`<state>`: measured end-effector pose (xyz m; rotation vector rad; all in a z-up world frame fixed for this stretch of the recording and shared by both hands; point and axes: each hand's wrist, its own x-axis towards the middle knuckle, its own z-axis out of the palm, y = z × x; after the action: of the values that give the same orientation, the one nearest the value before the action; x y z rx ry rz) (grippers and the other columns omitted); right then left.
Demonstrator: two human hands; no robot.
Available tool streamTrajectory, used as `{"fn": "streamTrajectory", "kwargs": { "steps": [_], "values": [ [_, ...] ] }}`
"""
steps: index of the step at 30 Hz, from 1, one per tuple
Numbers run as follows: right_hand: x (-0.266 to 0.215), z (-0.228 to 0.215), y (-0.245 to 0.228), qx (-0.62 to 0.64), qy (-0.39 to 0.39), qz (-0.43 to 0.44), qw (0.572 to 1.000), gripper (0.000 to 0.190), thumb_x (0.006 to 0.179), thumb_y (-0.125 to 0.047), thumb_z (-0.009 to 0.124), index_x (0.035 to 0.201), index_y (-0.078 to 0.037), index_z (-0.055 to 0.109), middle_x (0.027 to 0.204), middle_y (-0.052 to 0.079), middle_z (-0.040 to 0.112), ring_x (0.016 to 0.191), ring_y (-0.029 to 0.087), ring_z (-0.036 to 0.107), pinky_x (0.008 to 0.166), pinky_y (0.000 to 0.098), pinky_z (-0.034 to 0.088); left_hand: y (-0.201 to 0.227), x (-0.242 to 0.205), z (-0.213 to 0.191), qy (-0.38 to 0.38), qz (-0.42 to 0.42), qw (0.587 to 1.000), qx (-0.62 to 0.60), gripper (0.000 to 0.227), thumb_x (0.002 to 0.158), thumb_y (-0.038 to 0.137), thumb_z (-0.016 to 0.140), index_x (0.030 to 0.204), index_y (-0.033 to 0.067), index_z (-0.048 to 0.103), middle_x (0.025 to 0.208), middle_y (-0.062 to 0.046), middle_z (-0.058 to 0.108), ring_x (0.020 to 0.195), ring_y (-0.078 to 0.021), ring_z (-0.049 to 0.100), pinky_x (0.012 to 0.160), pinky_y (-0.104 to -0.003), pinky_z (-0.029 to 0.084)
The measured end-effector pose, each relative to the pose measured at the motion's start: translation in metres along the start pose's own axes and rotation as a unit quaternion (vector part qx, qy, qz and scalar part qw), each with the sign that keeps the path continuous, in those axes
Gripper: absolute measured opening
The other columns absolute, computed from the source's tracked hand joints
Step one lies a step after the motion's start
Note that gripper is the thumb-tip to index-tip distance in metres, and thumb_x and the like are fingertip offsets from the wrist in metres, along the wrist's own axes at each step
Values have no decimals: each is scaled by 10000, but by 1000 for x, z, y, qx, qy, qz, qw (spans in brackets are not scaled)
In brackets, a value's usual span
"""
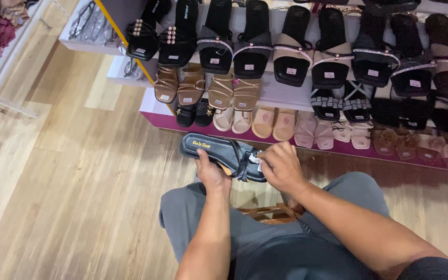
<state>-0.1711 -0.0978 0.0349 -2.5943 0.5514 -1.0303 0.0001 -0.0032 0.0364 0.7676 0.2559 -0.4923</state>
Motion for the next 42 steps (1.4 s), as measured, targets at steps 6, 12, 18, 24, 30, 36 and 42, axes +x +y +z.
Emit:
{"fn": "streamTrajectory", "kwargs": {
  "steps": [6,12,18,24,30,36,42],
  "values": [
    [2,1,-18,49,32,89,994,154,864,-143,724,1013,-181,739,1058,80,629,990,343,605,831,425,468,-12,1,-1,22,17,1000,1,394,1050,362,565,1403,199,500,1433,-87,564,1280,-218,538,1148,-416,404],
    [-3,0,-30,107,0,103,989,94,817,-118,752,902,-150,776,1207,126,651,1182,389,577,937,485,430,-2,-12,8,52,22,998,21,439,1048,364,575,1420,154,474,1484,-157,501,1351,-264,462,1187,-459,329],
    [-17,-8,-42,90,-31,56,994,127,852,-183,724,959,-220,783,1392,116,614,1356,405,490,1011,520,376,-11,-9,-3,49,7,999,-12,417,1059,392,555,1400,167,474,1503,-130,487,1358,-255,458,1195,-452,329],
    [-9,-35,-22,79,65,101,990,159,896,-199,730,1049,-208,770,1343,160,586,1288,426,509,1077,521,369,-2,-40,29,40,-10,999,-12,356,1008,387,636,1226,117,559,1346,-156,615,1219,-231,559,1100,-411,437],
    [-2,-41,-31,120,107,105,981,161,900,-171,720,1049,-203,775,1322,134,606,1275,374,541,1097,491,374,23,-70,76,53,-8,998,-22,366,1007,375,628,1230,96,547,1280,-158,641,1186,-247,594,1065,-420,470],
    [1,-46,-56,110,124,57,984,128,888,-189,728,1004,-219,774,1376,131,598,1363,402,494,1115,510,345,42,-96,107,86,47,995,13,534,969,369,697,1263,-27,494,1401,-273,530,1293,-276,498,1180,-453,326],
    [1,-52,-60,132,119,21,984,145,925,-220,707,1051,-257,770,1409,119,596,1377,410,494,1115,513,360,57,-97,109,90,60,994,18,563,978,397,683,1306,-10,475,1446,-269,486,1376,-285,439,1200,-470,288]
  ]
}}
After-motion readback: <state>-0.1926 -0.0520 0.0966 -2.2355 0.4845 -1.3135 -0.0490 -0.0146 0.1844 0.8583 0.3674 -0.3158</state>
